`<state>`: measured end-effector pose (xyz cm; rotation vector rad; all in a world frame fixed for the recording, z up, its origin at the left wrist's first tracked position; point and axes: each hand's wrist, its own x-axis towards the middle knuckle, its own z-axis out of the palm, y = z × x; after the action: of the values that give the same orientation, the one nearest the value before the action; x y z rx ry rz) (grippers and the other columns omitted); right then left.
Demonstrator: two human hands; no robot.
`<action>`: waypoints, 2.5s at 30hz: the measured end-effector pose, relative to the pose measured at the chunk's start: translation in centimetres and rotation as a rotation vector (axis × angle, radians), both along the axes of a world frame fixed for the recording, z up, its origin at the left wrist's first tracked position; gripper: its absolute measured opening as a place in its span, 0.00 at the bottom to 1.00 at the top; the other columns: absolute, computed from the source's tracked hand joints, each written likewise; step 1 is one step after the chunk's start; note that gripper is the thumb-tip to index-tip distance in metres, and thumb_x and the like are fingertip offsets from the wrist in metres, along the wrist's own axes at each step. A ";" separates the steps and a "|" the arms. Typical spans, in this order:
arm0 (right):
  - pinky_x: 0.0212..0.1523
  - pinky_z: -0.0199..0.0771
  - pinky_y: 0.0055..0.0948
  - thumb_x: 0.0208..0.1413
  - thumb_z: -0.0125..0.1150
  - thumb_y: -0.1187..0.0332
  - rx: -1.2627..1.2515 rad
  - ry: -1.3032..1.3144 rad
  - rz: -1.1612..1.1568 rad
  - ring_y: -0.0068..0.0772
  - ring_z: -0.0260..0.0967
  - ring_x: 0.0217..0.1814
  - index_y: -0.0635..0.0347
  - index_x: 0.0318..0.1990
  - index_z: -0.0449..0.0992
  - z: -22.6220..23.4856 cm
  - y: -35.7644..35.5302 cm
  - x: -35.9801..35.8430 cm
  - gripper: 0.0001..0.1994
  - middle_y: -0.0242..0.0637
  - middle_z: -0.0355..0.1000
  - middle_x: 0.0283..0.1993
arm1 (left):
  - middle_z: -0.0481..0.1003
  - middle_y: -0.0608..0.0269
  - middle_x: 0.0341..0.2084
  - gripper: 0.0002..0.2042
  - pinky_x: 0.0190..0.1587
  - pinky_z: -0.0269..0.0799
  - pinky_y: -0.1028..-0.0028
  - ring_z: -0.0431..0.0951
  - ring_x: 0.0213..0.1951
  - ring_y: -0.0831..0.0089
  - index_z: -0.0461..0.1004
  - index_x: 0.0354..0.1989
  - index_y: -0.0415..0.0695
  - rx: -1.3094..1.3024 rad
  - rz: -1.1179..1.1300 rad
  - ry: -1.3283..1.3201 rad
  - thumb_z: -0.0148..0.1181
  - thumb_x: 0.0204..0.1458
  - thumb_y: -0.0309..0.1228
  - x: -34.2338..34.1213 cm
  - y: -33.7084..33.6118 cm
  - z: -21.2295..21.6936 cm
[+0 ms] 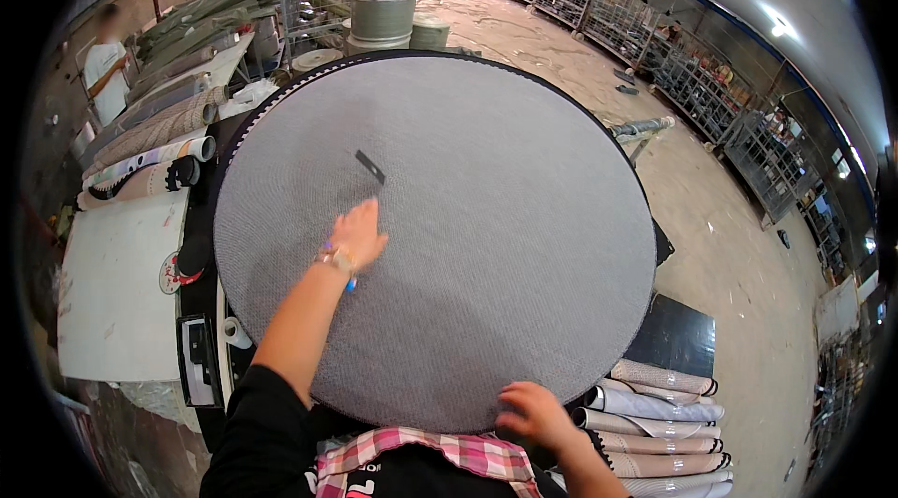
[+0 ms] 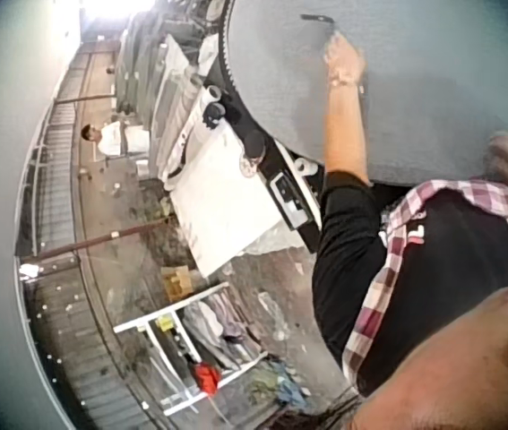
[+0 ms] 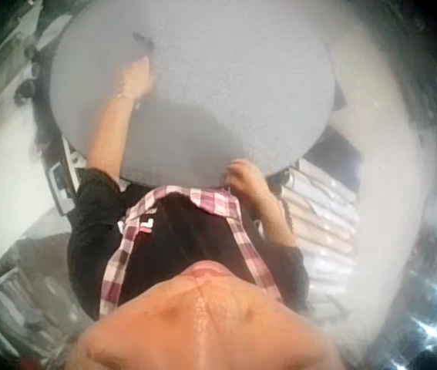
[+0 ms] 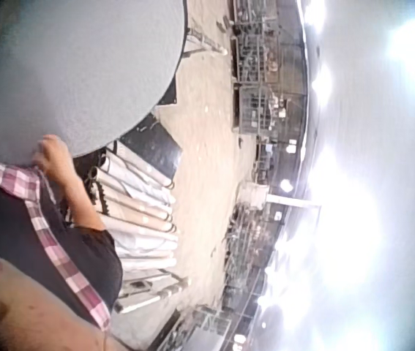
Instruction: The person rolls up circular rugs and secures them with adhesive tape and labels.
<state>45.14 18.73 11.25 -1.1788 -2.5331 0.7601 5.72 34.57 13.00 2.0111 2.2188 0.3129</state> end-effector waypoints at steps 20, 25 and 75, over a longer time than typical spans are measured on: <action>0.35 0.63 0.31 0.43 0.64 0.59 0.511 -0.150 -0.081 0.35 0.67 0.35 0.52 0.31 0.74 1.9 7.8 -5.8 0.11 0.31 0.70 0.33 | 0.65 0.66 0.22 0.10 0.35 0.63 0.68 0.69 0.31 0.66 0.69 0.25 0.47 0.518 -0.328 0.017 0.63 0.40 0.35 2.3 -15.4 -1.8; 0.37 0.61 0.32 0.39 0.65 0.56 0.680 -0.193 -0.112 0.33 0.65 0.40 0.56 0.38 0.73 0.6 3.4 -5.3 0.19 0.31 0.68 0.38 | 0.70 0.64 0.31 0.16 0.42 0.64 0.67 0.70 0.37 0.67 0.71 0.31 0.44 0.426 -0.337 0.085 0.65 0.35 0.39 3.0 -18.3 -2.5; 0.47 0.63 0.39 0.40 0.58 0.39 0.679 -0.187 -0.057 0.36 0.66 0.48 0.52 0.43 0.72 -1.0 23.0 -10.5 0.30 0.36 0.69 0.42 | 0.73 0.57 0.41 0.32 0.40 0.67 0.68 0.73 0.43 0.69 0.73 0.39 0.44 -0.064 -0.385 0.178 0.66 0.30 0.56 0.3 0.6 -0.4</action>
<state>34.67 41.72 10.27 -1.0933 -2.5506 -0.2388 6.06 35.15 12.63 2.4482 1.8389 0.0207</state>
